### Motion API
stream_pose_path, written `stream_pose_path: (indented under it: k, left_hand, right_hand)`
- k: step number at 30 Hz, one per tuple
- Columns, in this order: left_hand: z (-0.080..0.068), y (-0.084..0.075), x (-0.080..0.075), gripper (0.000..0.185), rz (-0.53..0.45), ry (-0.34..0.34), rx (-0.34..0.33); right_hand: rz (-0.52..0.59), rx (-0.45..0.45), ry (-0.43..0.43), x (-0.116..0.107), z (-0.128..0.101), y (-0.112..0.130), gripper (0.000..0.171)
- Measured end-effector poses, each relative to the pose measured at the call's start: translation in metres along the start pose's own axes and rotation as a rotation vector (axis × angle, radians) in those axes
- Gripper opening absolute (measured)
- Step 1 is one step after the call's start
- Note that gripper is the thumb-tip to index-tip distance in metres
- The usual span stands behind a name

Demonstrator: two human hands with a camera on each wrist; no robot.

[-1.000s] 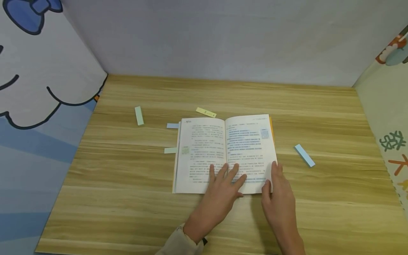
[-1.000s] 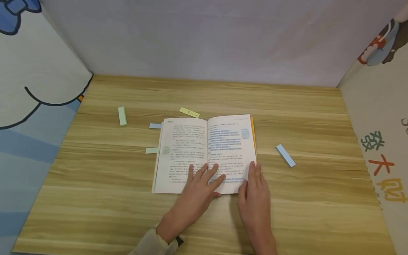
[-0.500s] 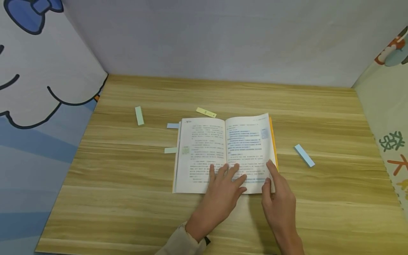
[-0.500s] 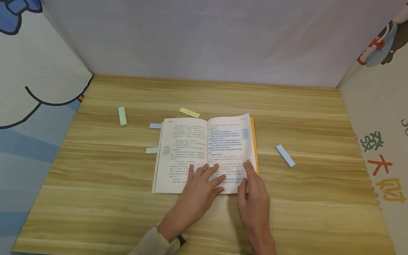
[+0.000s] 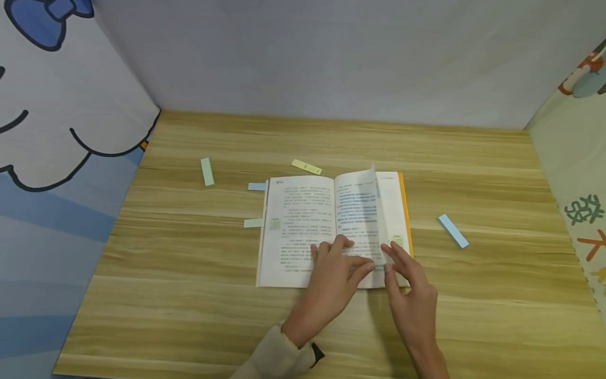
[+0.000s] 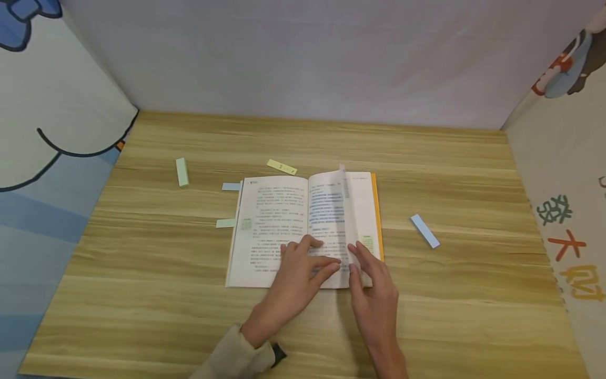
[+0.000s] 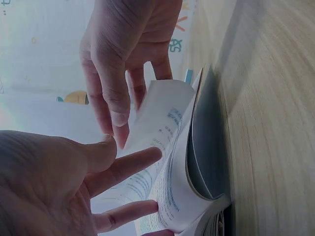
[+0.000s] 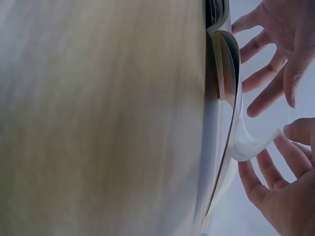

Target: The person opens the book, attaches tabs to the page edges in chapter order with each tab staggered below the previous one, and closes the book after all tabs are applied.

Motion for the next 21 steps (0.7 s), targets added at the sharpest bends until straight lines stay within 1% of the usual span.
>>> stream_pose_path:
  k: [7,14,17,21]
  left_hand:
    - [0.0032,-0.0042,0.0021,0.034,0.004,-0.025,-0.058]
    - [0.0052,-0.0050,0.0037,0.035,0.050,-0.070,-0.050]
    - [0.0060,-0.0035,0.0032,0.031,0.032,-0.090,-0.051]
    - [0.0065,-0.0017,0.0006,0.024,-0.024,-0.112,-0.046]
  right_hand:
    - [0.081,0.004,0.060,0.0000,-0.0012,-0.0005,0.068]
    - [0.143,-0.018,0.119,0.0003,-0.0040,-0.0046,0.078]
    - [0.147,-0.031,0.121,0.0003,-0.0050,-0.0054,0.080]
    - [0.139,-0.030,0.125,0.0001,-0.0062,-0.0062,0.080]
Point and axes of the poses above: each hand's wrist, its own z-axis towards the middle knuckle, its own x-axis out of the palm, y = z × x, the point moved 3 cm from there along z, towards the middle knuckle, and after that the axes turned 10 degrees about -z, right-handed, at the moved point
